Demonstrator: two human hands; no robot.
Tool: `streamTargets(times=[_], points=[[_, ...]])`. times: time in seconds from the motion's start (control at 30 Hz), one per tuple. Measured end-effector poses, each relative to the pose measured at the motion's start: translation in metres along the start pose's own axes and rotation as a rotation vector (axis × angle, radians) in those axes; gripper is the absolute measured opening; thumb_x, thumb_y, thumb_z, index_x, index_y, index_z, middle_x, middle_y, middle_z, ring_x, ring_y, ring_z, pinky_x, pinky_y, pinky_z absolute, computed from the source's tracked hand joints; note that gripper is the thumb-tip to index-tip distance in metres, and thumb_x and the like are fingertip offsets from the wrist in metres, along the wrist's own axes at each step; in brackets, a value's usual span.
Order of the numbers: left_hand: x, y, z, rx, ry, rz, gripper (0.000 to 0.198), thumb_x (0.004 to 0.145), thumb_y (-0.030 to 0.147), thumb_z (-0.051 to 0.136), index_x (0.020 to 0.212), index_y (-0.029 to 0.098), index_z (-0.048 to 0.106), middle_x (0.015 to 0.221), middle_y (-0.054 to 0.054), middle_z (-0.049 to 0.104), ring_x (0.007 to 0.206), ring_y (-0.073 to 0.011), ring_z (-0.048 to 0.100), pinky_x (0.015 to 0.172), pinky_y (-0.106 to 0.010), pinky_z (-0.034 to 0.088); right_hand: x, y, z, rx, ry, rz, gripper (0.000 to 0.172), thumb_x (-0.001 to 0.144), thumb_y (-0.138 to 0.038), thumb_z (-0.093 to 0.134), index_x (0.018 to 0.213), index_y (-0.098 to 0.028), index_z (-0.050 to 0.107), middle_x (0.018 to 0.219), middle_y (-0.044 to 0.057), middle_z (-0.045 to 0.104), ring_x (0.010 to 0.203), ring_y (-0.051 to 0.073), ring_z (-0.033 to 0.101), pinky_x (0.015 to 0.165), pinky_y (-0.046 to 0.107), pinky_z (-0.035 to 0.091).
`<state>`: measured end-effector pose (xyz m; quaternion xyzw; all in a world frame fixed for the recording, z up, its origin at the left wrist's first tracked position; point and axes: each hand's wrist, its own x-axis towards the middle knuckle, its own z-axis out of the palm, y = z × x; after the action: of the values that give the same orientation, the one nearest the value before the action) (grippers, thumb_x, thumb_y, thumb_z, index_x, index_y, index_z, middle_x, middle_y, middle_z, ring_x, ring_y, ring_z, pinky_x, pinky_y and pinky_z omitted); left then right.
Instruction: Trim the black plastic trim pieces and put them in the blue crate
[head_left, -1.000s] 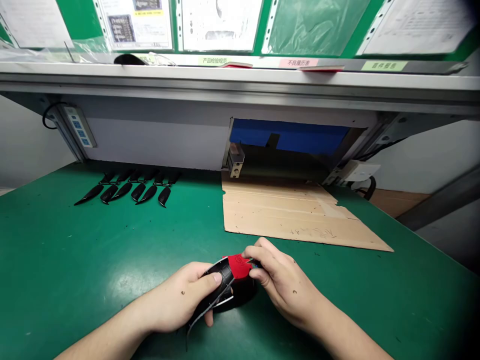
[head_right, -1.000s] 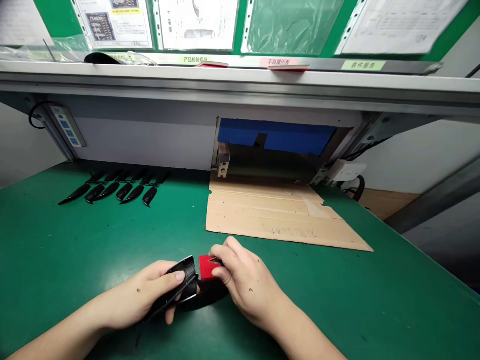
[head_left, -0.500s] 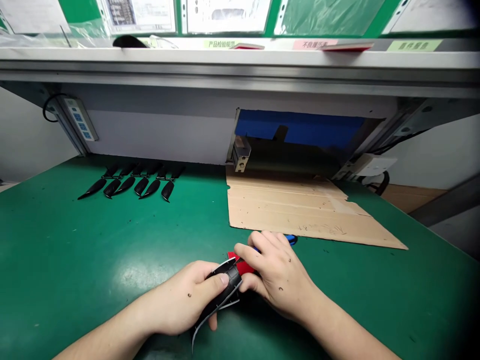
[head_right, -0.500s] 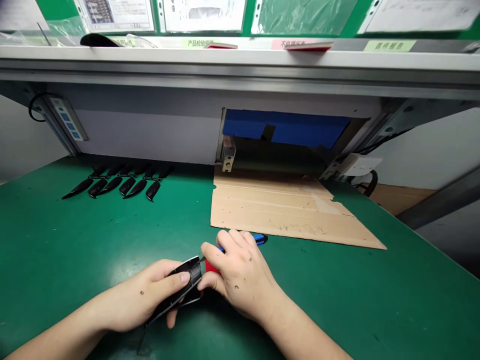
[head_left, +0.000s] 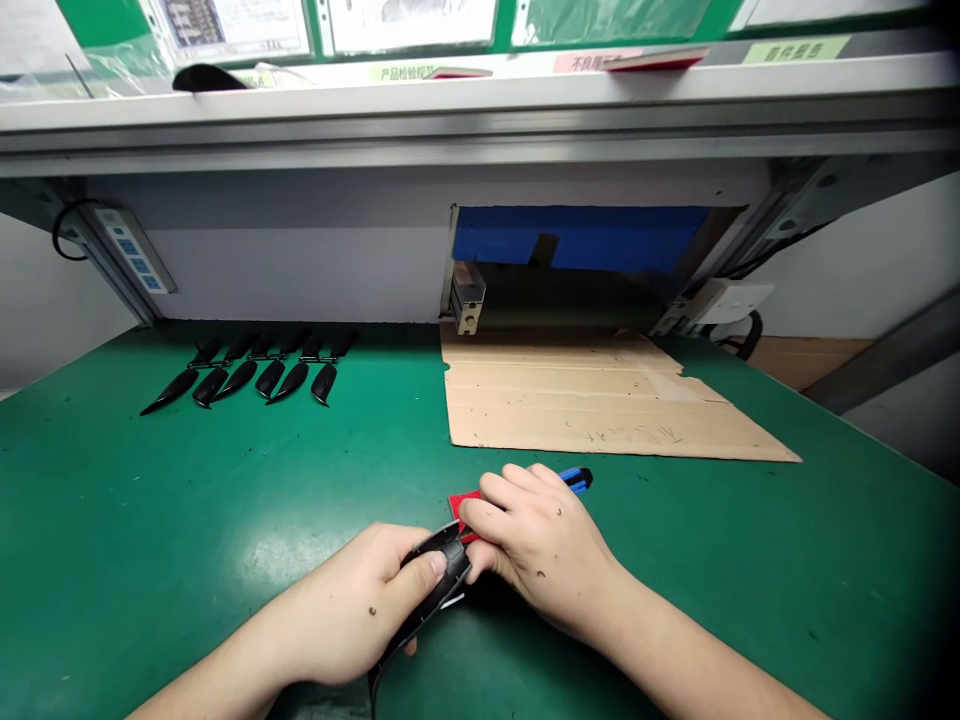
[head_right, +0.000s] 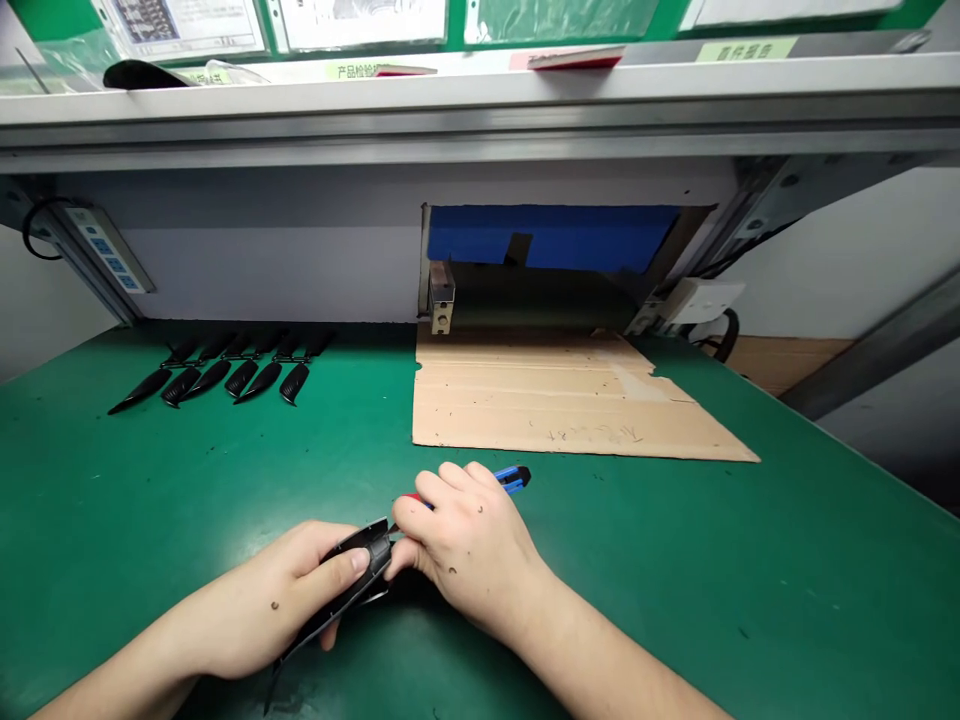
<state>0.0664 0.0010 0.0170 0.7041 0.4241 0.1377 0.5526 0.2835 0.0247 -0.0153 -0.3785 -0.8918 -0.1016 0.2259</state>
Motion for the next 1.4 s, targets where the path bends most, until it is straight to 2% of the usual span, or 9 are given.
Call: streamTargets(times=[0.3,0.5,0.6,0.73,0.87,0.97,1.13,1.3,1.4], points=[[0.000,0.000,0.000,0.108,0.003,-0.014,0.042,0.098,0.048,0.030,0.094,0.018,0.059,0.072,0.001,0.054,0.061,-0.0123,0.049,0.054,-0.023,0.035,-0.003,0.001,0.004,0.162,-0.028,-0.002,0.066,0.097,-0.068,0.019,0.070,-0.019,0.052,0.066,0.000,0.051,0.061,0.015,0.039,0.058,0.030,0.019],[0.000,0.005,0.005,0.137,0.023,0.049,0.041,0.096,0.049,0.035,0.085,0.016,0.057,0.079,-0.002,0.056,0.068,-0.0134,0.049,0.061,-0.023,0.037,-0.002,0.011,-0.014,0.848,-0.297,0.036,0.060,0.095,-0.069,0.032,0.071,-0.019,0.053,0.068,-0.002,0.051,0.063,0.014,0.046,0.061,0.025,0.034],[0.002,0.005,0.005,0.052,-0.003,0.057,0.041,0.096,0.050,0.035,0.085,0.016,0.055,0.076,-0.001,0.053,0.066,-0.0132,0.049,0.060,-0.023,0.038,-0.002,0.016,-0.018,1.066,-0.233,0.119,0.061,0.094,-0.071,0.033,0.077,-0.017,0.057,0.073,0.000,0.052,0.064,0.014,0.047,0.059,0.025,0.037],[0.004,-0.002,0.004,-0.139,0.076,0.059,0.040,0.096,0.053,0.034,0.096,0.017,0.053,0.070,0.000,0.054,0.062,-0.0128,0.050,0.061,-0.023,0.039,-0.002,0.016,-0.013,0.820,-0.007,0.163,0.061,0.092,-0.073,0.034,0.086,-0.018,0.059,0.080,0.002,0.055,0.071,0.016,0.048,0.066,0.028,0.037],[0.006,-0.008,0.003,-0.266,0.171,0.005,0.045,0.096,0.054,0.035,0.122,0.020,0.044,0.067,0.001,0.058,0.061,-0.0133,0.050,0.061,-0.024,0.038,-0.002,0.008,-0.002,0.344,0.034,0.135,0.069,0.089,-0.078,0.027,0.095,-0.018,0.061,0.081,0.004,0.054,0.074,0.020,0.045,0.069,0.033,0.031],[0.007,-0.009,0.004,-0.316,0.180,0.021,0.042,0.095,0.053,0.038,0.115,0.018,0.050,0.069,-0.001,0.059,0.062,-0.0132,0.052,0.060,-0.024,0.038,-0.003,0.002,0.003,0.146,0.017,0.106,0.074,0.090,-0.076,0.018,0.094,-0.018,0.063,0.077,0.004,0.051,0.072,0.020,0.041,0.066,0.033,0.026],[0.007,-0.008,0.005,-0.345,0.217,0.020,0.040,0.095,0.052,0.041,0.109,0.017,0.054,0.064,0.000,0.058,0.060,-0.0133,0.052,0.057,-0.023,0.037,-0.003,-0.002,0.005,0.006,0.028,0.120,0.076,0.093,-0.072,0.011,0.093,-0.018,0.064,0.078,0.005,0.049,0.072,0.021,0.039,0.066,0.034,0.024],[0.010,-0.007,0.008,-0.323,0.301,0.103,0.037,0.094,0.049,0.044,0.106,0.017,0.057,0.079,-0.002,0.059,0.060,-0.0124,0.051,0.061,-0.025,0.042,-0.002,-0.003,0.004,-0.060,0.055,0.118,0.070,0.099,-0.063,0.011,0.083,-0.018,0.062,0.074,0.005,0.047,0.069,0.020,0.036,0.064,0.033,0.022],[0.011,-0.006,0.011,-0.244,0.298,0.131,0.036,0.095,0.049,0.041,0.097,0.017,0.057,0.077,-0.002,0.057,0.062,-0.0134,0.050,0.060,-0.025,0.042,-0.002,-0.002,0.004,-0.087,0.055,0.096,0.062,0.101,-0.059,0.019,0.079,-0.019,0.060,0.071,0.004,0.047,0.068,0.020,0.036,0.062,0.033,0.020]])
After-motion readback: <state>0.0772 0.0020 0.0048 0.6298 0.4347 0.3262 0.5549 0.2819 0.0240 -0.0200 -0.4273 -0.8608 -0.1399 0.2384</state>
